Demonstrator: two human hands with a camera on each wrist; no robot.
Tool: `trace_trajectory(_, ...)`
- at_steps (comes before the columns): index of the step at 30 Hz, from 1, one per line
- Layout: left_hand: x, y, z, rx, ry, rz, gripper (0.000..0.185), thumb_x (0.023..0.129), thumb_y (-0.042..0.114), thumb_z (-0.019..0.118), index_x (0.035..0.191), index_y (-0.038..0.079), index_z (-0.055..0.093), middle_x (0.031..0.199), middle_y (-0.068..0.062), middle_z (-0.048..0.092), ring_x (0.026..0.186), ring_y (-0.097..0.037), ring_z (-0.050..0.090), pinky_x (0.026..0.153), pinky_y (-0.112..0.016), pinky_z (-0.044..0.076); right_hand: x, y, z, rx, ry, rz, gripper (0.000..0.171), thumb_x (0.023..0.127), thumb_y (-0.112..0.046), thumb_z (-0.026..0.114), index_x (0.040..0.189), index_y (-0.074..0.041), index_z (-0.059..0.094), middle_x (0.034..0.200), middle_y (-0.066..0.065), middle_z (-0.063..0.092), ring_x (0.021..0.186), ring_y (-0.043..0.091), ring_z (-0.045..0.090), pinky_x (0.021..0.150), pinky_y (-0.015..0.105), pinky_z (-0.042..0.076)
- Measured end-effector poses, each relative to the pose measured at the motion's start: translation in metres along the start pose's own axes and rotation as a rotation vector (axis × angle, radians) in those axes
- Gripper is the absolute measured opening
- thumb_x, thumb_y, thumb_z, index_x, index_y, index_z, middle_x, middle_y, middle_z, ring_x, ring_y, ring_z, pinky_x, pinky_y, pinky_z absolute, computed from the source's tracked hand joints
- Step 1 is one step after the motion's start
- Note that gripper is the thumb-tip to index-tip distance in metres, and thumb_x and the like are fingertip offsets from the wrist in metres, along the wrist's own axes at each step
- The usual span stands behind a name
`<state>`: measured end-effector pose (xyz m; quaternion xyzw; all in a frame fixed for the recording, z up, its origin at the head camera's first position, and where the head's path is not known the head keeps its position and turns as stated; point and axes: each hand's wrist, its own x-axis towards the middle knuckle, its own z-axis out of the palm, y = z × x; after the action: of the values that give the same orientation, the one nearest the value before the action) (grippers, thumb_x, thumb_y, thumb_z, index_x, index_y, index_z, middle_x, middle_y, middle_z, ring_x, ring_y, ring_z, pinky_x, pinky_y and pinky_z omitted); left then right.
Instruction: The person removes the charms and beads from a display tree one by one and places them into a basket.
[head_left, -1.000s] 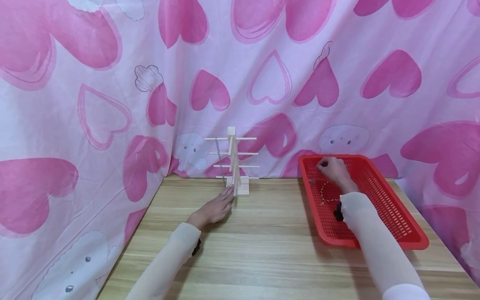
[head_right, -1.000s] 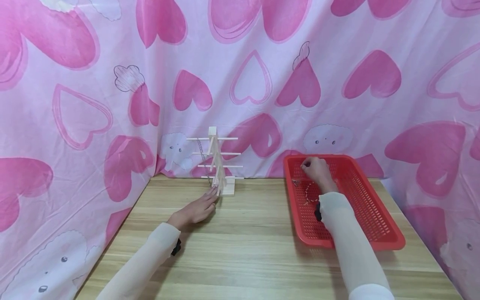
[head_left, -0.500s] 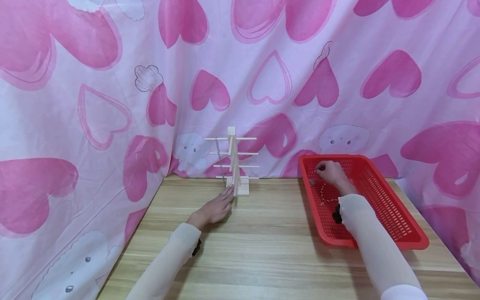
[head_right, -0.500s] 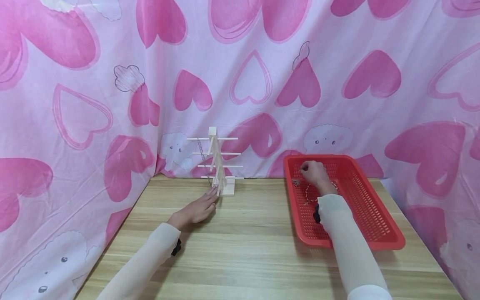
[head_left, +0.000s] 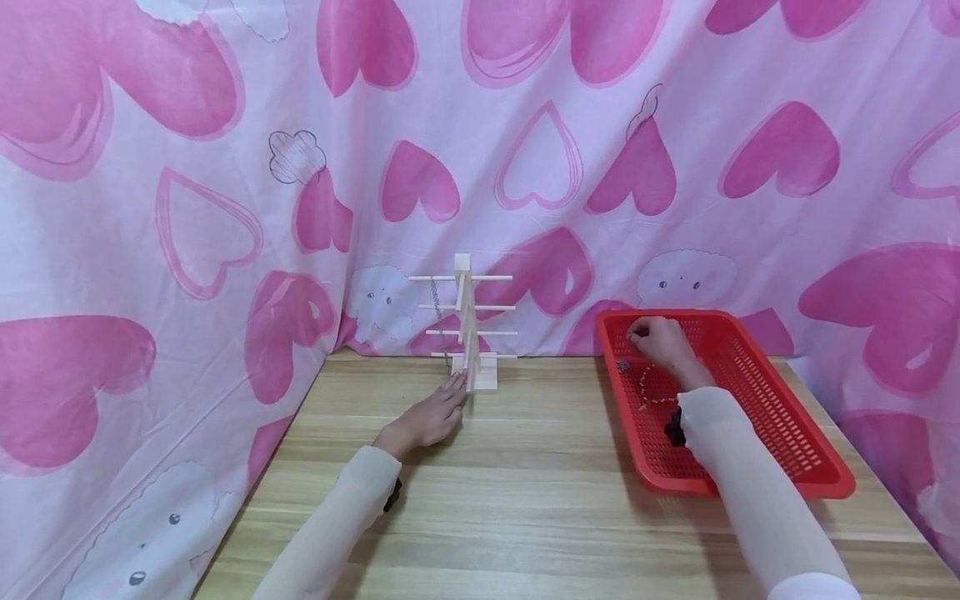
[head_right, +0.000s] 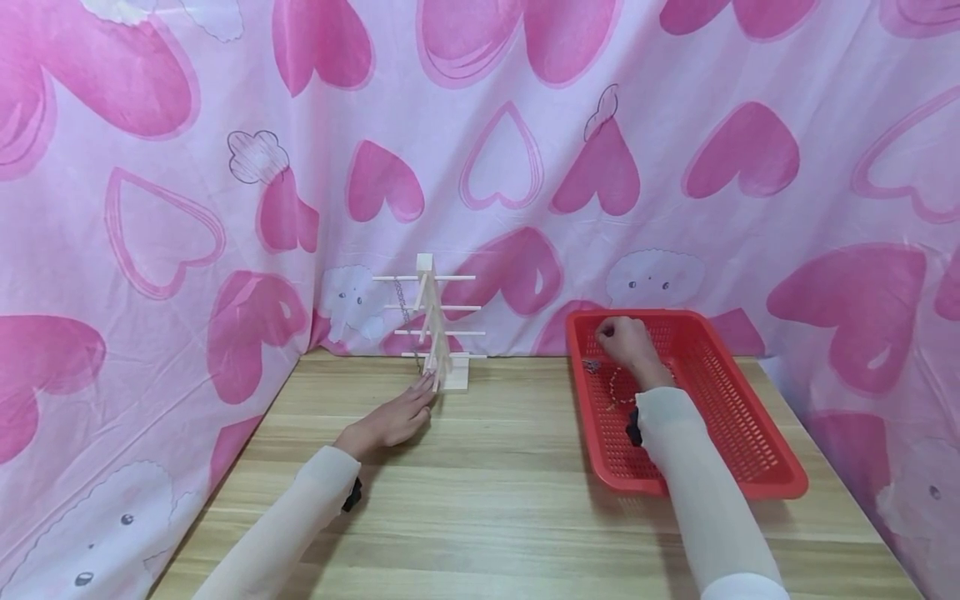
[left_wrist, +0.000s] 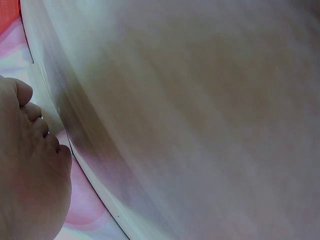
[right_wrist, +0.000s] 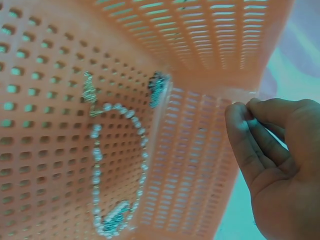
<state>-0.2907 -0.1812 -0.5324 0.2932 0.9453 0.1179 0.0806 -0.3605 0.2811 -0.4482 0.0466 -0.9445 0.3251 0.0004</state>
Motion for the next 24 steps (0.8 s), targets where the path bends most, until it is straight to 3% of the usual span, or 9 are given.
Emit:
trace_trajectory(7, 0.001, 0.0, 0.0, -0.03, 0.019, 0.015, 0.06, 0.114, 0.022, 0.029, 0.168, -0.003, 0.019, 0.18, -0.017, 0.006, 0.167, -0.04, 0.01, 0.135, -0.052, 0.021, 0.001, -0.027, -0.007, 0.002, 0.033, -0.051, 0.03, 0.107, -0.016, 0.061, 0.129, 0.0, 0.071, 0.108, 0.02, 0.068, 0.095, 0.032, 0.06, 0.075, 0.035, 0.055)
trace_trajectory(17, 0.0, 0.0, 0.0, -0.023, 0.013, 0.011, 0.06, 0.114, 0.023, 0.029, 0.168, -0.001, 0.018, 0.18, -0.015, 0.004, 0.167, -0.038, 0.009, 0.136, -0.049, 0.02, -0.003, -0.089, 0.008, -0.011, 0.087, -0.267, 0.021, 0.103, -0.013, 0.066, 0.115, 0.001, 0.077, 0.105, 0.019, 0.076, 0.09, 0.03, 0.064, 0.081, 0.044, 0.058)
trace_trajectory(24, -0.001, -0.001, 0.0, -0.031, 0.014, 0.013, 0.06, 0.114, 0.024, 0.029, 0.168, -0.001, 0.019, 0.18, -0.015, 0.005, 0.167, -0.038, 0.009, 0.136, -0.049, 0.02, -0.01, -0.13, 0.033, -0.009, 0.05, -0.355, 0.019, 0.1, -0.013, 0.073, 0.115, -0.003, 0.079, 0.104, 0.014, 0.078, 0.088, 0.027, 0.066, 0.083, 0.044, 0.064)
